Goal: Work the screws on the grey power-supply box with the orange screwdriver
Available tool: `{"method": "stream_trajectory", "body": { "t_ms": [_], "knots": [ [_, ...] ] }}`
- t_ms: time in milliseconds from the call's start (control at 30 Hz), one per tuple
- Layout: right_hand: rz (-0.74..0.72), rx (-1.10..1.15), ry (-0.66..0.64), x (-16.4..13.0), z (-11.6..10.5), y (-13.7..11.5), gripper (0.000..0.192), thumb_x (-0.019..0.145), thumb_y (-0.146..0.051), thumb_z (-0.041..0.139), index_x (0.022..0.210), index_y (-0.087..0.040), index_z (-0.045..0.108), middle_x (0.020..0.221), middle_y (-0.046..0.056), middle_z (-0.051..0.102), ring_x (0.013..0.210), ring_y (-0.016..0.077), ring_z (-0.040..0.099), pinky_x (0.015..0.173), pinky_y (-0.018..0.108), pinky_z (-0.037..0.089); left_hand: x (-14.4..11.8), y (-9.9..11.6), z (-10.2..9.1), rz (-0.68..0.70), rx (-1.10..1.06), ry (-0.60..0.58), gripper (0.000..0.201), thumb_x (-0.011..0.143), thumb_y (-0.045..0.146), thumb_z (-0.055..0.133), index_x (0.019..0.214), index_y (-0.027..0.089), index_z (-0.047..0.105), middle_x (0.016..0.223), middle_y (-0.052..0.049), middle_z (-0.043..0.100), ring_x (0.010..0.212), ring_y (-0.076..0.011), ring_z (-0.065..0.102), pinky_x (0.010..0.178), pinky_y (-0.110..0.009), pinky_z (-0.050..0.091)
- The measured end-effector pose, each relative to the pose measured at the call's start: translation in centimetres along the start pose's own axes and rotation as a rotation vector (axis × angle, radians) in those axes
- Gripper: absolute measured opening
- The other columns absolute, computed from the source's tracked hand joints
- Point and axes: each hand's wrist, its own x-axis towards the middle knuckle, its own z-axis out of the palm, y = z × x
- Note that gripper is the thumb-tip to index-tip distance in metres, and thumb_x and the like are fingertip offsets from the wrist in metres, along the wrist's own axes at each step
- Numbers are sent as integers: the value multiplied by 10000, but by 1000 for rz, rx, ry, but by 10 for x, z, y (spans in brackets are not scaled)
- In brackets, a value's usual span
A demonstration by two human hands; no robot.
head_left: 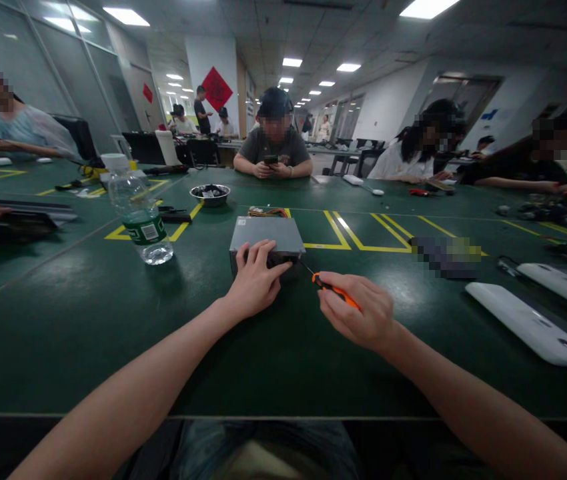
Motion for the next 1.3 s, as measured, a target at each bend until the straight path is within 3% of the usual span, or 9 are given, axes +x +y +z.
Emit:
{"method": "stream_trajectory", "body": {
  "t_ms": [133,333,533,633,733,833,967,1167,1300],
  "knots": [
    [14,-13,-101,5,-1,-19,228,754,-154,567,969,-170,493,1092,150,555,1034,240,556,763,351,514,0,1,0,-3,20,-1,402,747,146,519,1117,283,594,1325,-104,342,1249,-306,276,1019,-543,137],
    [-28,-140,-120,5,-4,-20,320,781,-156,577,1088,-210,503,1021,106,612,951,174,600,728,239,509,1,2,0,-5,31,-12,442,730,134,525,1141,290,575,1329,-99,327,1263,-303,259,1024,-546,135],
    [27,-105,-89,7,-7,-10,147,768,-196,610,887,-190,523,918,86,636,840,155,618,692,247,506,0,3,-1,-4,26,-19,444,733,128,510,1148,274,575,1322,-112,328,1258,-306,269,1021,-553,138],
    [57,-53,-137,6,-5,-16,176,785,-192,538,957,-178,503,1047,146,581,981,210,582,707,286,511,0,3,0,-8,25,-14,437,735,129,513,1141,274,581,1328,-111,328,1262,-310,265,1023,-552,137],
    [71,-61,-185,1,-3,-19,270,796,-167,484,1065,-174,483,1170,189,503,1041,223,556,640,236,504,0,3,0,-9,23,-6,438,734,129,516,1144,269,580,1329,-113,334,1260,-314,267,1025,-553,135],
    [71,-131,-169,-2,-5,-12,267,807,-158,507,1071,-194,492,1088,140,564,885,160,613,581,186,468,0,3,1,1,27,-6,441,732,134,520,1147,271,577,1329,-115,333,1259,-319,267,1020,-561,140],
    [157,-142,-106,3,-10,-1,107,819,-208,532,923,-185,521,894,64,633,659,97,603,552,180,437,0,3,2,1,49,-2,439,723,132,527,1133,277,586,1319,-116,336,1254,-319,276,1016,-565,148],
    [105,-31,-102,1,-7,-10,252,782,-154,491,1034,-162,493,1095,156,547,1002,212,566,730,293,500,1,4,2,-1,61,0,427,726,139,527,1126,275,588,1311,-123,339,1252,-318,282,1018,-556,148],
    [15,-51,-112,-5,-4,-12,292,783,-149,545,1069,-165,493,1044,135,580,952,173,585,705,233,497,1,4,2,-2,61,-4,435,724,136,527,1133,274,583,1318,-116,342,1255,-320,275,1017,-561,151]
  ]
}}
